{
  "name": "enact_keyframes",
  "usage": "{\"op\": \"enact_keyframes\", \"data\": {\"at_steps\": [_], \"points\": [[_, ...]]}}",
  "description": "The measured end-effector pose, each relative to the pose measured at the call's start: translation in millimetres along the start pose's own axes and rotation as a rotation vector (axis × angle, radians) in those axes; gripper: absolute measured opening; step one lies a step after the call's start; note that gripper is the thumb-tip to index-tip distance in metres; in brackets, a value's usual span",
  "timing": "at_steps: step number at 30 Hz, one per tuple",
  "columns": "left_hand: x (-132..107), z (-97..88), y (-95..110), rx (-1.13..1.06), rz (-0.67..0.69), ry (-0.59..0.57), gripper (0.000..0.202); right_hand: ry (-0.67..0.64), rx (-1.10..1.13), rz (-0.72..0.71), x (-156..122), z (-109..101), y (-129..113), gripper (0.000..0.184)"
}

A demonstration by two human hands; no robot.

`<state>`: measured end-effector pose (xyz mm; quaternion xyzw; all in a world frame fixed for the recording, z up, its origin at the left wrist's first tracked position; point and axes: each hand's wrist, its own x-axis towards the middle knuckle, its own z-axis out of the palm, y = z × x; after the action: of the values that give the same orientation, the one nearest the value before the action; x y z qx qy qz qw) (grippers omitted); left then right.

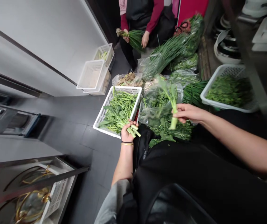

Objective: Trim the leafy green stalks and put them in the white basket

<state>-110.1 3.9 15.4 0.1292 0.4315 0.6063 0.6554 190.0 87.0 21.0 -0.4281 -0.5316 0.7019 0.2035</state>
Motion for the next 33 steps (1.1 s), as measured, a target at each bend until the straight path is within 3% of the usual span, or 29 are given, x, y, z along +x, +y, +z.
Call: {"op": "enact_keyframes", "data": {"at_steps": [4,6,8,10,12,16,19,22,24,29,31,33], "points": [[-6,31.4,-29,0.073,-0.153,-0.106,0.029,0.133,0.098,-0.096,20,50,-5,0.043],[-8,42.0,-42,0.079,-0.218,-0.131,0.032,0.186,0.099,-0.167,27,66,-9,0.046],[-8,45.0,-48,0.073,-0.236,-0.106,0.032,0.156,0.095,-0.213,29,68,-14,0.045],[-9,44.0,-48,0.082,-0.223,-0.088,0.031,0.091,0.085,-0.214,29,61,-21,0.044],[-12,44.4,-45,0.094,-0.209,-0.106,0.029,0.105,0.024,-0.218,30,51,-30,0.042],[-17,56.5,-46,0.066,-0.177,-0.190,0.031,0.299,-0.260,-0.319,32,48,-46,0.040],[-14,65.4,-51,0.038,-0.146,-0.227,0.033,0.464,-0.644,-0.413,32,59,-45,0.038],[-5,63.8,-52,0.017,-0.105,-0.156,0.032,0.443,-0.949,-0.504,27,67,-32,0.023],[-1,58.1,-49,0.037,-0.080,-0.123,0.032,0.378,-0.874,-0.492,25,65,-24,0.025],[-7,44.8,-42,0.143,-0.054,-0.224,0.037,0.239,-0.121,-0.213,38,46,-27,0.054],[-10,40.3,-39,0.213,-0.077,-0.219,0.037,0.214,-0.029,-0.191,48,40,-36,0.055],[-11,35.5,-37,0.259,-0.119,-0.165,0.035,0.243,-0.076,-0.157,58,39,-45,0.052]]}}
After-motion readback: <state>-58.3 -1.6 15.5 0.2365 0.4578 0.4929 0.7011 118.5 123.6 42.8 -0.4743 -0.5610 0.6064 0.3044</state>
